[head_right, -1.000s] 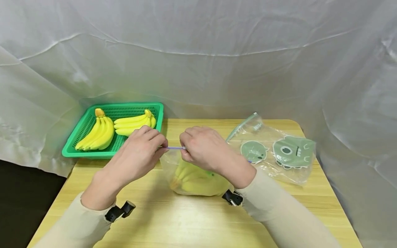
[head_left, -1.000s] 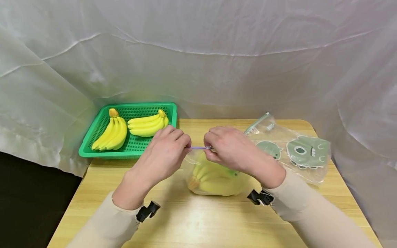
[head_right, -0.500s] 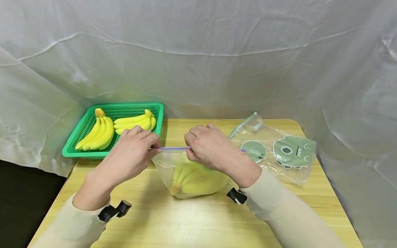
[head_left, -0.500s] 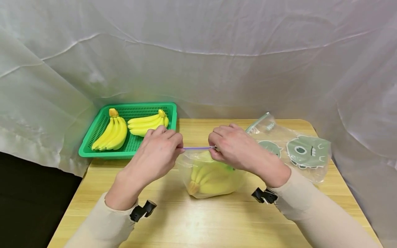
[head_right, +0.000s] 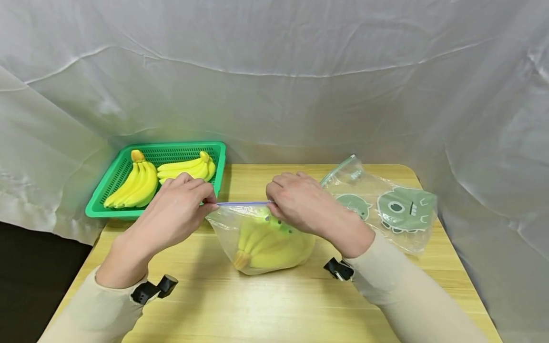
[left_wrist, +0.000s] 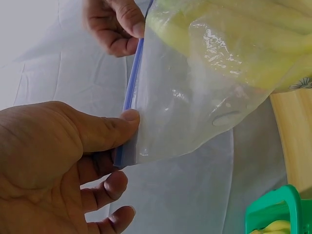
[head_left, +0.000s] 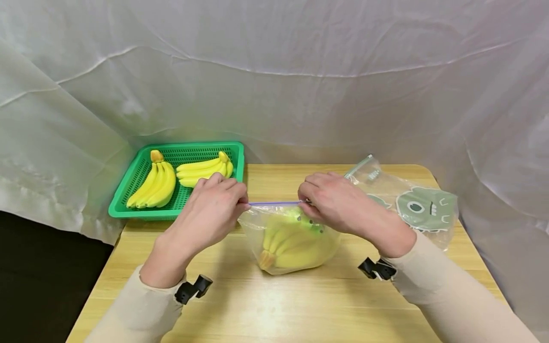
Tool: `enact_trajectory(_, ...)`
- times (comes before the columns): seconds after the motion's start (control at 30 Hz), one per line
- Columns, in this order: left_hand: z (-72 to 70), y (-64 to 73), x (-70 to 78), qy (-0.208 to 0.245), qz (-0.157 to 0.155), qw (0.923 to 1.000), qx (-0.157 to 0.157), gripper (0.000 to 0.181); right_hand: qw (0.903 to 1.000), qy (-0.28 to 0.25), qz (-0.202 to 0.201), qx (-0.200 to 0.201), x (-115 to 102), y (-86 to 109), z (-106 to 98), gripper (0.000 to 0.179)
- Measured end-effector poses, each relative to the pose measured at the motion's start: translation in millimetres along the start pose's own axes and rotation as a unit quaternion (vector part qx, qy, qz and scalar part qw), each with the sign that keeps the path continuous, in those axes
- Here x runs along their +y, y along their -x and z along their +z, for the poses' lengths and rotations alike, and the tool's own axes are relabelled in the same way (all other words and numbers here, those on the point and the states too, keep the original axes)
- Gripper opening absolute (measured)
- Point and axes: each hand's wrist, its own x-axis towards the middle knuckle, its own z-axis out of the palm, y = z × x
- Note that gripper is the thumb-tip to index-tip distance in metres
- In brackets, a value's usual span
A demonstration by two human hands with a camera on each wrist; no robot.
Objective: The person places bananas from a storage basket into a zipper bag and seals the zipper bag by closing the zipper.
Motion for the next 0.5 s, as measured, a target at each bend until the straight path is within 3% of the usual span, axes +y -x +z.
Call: enact_trajectory(0.5, -2.2, 2.4, -7.1, 0.017, -0.013, 0.9997, -0.011, 0.015, 0.9998, -0.011, 0.013, 0.002, 14.7, 17.8, -4.6, 0.01)
